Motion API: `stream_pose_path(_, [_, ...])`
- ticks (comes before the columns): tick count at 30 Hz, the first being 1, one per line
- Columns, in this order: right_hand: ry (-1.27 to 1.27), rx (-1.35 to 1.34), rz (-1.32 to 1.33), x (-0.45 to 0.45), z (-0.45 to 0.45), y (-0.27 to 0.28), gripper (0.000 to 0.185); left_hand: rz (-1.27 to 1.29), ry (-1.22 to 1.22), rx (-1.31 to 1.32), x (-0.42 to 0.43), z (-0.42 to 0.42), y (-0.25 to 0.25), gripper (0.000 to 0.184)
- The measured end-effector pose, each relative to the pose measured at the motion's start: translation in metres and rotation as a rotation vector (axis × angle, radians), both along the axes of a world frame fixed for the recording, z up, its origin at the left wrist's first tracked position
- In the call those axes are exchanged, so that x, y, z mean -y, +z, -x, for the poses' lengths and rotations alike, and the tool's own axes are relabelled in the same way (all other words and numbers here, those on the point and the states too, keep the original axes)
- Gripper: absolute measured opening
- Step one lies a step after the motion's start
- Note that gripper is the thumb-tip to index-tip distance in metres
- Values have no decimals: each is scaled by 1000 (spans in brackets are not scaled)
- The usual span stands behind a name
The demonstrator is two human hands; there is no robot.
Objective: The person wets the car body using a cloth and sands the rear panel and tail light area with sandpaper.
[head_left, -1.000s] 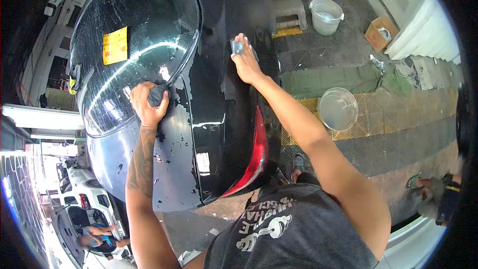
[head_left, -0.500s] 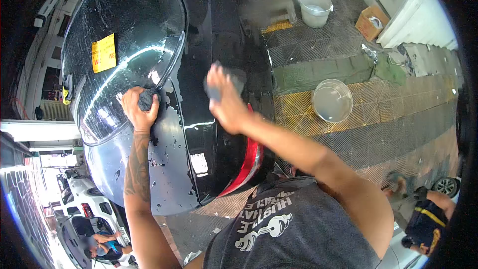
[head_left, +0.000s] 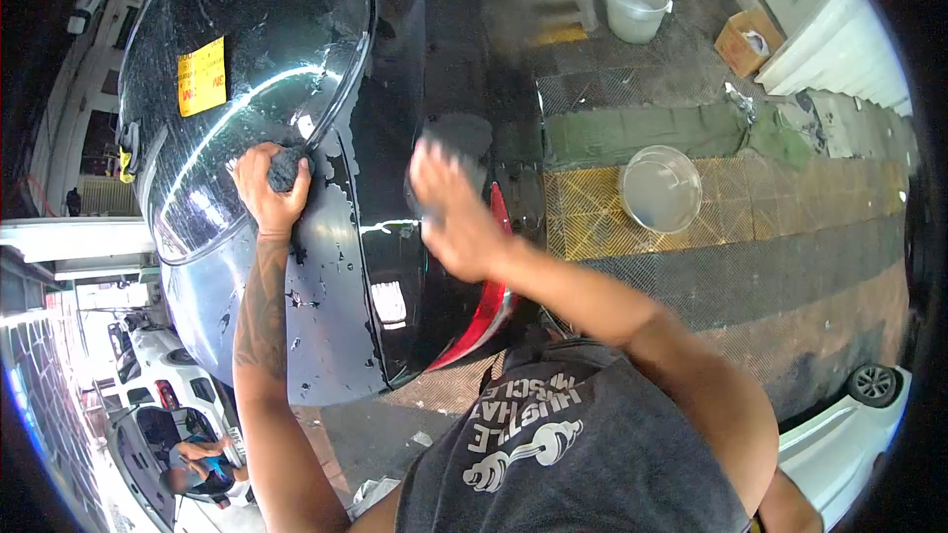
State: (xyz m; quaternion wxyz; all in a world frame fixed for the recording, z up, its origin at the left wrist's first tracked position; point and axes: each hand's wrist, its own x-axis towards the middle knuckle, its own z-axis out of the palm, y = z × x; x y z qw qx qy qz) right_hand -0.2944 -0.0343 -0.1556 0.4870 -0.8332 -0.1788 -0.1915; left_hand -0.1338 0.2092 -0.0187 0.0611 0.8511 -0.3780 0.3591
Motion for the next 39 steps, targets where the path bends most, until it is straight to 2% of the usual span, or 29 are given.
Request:
stream_pose_path(1, [-131, 0, 2, 17, -37, 4, 80, 0, -7, 0, 1, 0, -1, 31])
stream_pose_path(2, [-241, 26, 24, 33, -85, -19, 76, 4, -12, 0, 1, 2, -2, 31])
stream_pose_path(4, [-238, -165, -121, 51, -116, -7, 81, 7, -13, 6, -1, 3, -5, 31])
stream_pose_path(5, [-154, -250, -95, 45, -95, -1, 80, 2, -7, 8, -3, 3, -4, 30])
stream_pose_path(6, [-158, -76, -75, 21, -59, -7, 80, 2, -5, 11, -1, 0, -4, 30])
stream_pose_path(8, [95, 14, -173, -2, 8, -9, 77, 13, -13, -3, 1, 1, -4, 29])
stream_pose_path(10, [28, -26, -48, 6, -9, -15, 73, 1, 17, -33, -1, 1, -3, 29])
stream_pose_path(12, [-185, -32, -32, 37, -82, -21, 70, 14, -5, -8, 1, 1, -3, 29])
stream_pose_path(14, [-221, -92, -118, 69, -149, -35, 71, 15, -19, 8, 1, 1, -3, 29])
stream_pose_path(15, [-235, -113, -107, 66, -148, -33, 73, 13, -16, 10, -1, 4, -3, 29])
stream_pose_path(18, [-111, 30, -50, 20, -42, -20, 76, 12, -3, 1, 0, -3, -4, 29])
stream_pose_path(20, [31, 27, -156, 7, -9, -28, 78, -10, -4, -18, -3, -3, -3, 29])
stream_pose_path(22, [-124, 38, 20, 25, -45, -15, 74, 17, -6, 7, 0, -2, -2, 31])
stream_pose_path(24, [-265, -39, -77, 43, -112, -26, 71, 47, 90, 19, 10, -1, -5, 34])
stream_pose_path(25, [-258, -36, -76, 37, -108, -31, 71, 74, 157, 35, 21, 0, -6, 36])
stream_pose_path(26, [-270, -50, -68, 32, -104, -35, 71, 117, 200, -81, 32, 3, -8, 33])
stream_pose_path(27, [-294, -66, -67, 27, -98, -37, 71, 57, 156, -61, 45, 10, -9, 33])
stream_pose_path(28, [-241, -11, -31, 18, -51, -26, 73, -4, 106, -46, 59, 19, -11, 32])
stream_pose_path(29, [-196, -27, 60, 6, -10, -17, 74, -54, 43, -151, 72, 32, -14, 31])
stream_pose_path(30, [-109, -3, -32, -8, 28, -23, 76, -100, -15, -252, 84, 44, -17, 31])
stream_pose_path(32, [13, -86, -122, -25, 83, -24, 80, -146, -178, -181, 110, 59, -29, 32])
stream_pose_path(34, [-24, -61, -168, -19, 58, -15, 80, -196, -86, -299, 133, 57, -29, 34])
stream_pose_path(37, [-211, 4, -53, 10, -41, -19, 75, -205, -83, -263, 149, 35, -26, 32])
stream_pose_path(39, [-236, -17, -114, 13, -62, -24, 74, -175, -106, -252, 136, 17, -12, 32])
